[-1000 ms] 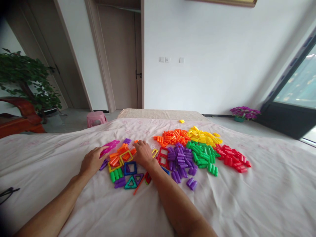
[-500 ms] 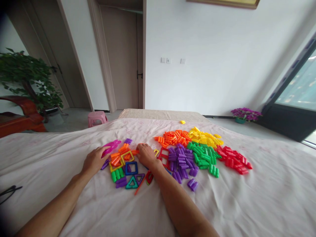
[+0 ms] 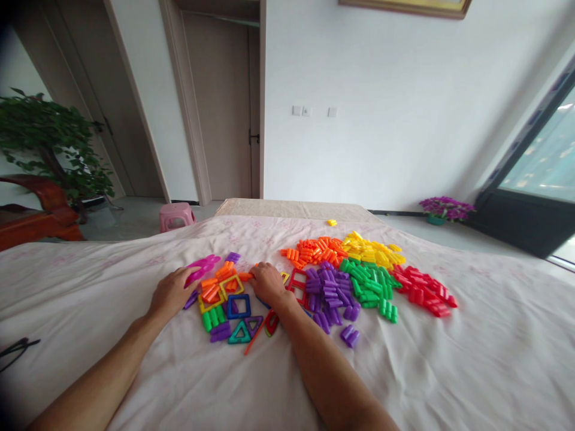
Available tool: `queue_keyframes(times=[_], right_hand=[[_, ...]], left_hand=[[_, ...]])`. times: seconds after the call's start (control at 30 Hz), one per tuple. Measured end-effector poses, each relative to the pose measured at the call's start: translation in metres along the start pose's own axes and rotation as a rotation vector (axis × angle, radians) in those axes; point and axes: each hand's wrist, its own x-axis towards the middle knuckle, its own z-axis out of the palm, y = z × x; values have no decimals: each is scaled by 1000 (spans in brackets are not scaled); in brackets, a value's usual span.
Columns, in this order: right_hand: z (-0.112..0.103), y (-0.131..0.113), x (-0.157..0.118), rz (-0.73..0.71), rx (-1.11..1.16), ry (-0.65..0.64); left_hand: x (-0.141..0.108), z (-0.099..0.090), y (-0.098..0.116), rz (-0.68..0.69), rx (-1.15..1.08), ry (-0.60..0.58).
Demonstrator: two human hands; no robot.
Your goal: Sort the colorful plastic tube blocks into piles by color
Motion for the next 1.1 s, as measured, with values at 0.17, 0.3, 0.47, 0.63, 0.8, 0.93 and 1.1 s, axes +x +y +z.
queue_keyframes(times=[0.17, 0.3, 0.47, 0.63, 0.8, 0.93, 1.1], right_hand=[[7, 6, 2, 58, 161, 98], [18, 18, 11, 210, 530, 271], [28, 29, 19, 293, 897, 323], [27, 25, 14, 303, 597, 327], [16, 7, 4, 96, 339, 160], [8, -9, -1, -49, 138, 31], [4, -14, -3, -100, 24, -10]], left_hand=[[0, -2, 2, -3, 6, -2], [0, -2, 1, 0, 0, 0], [0, -1, 1, -4, -21, -13], [0, -2, 2, -9, -18, -11], [0, -1, 1, 0, -22, -8], [0, -1, 1, 1, -21, -7], [0, -3, 2, 2, -24, -16]])
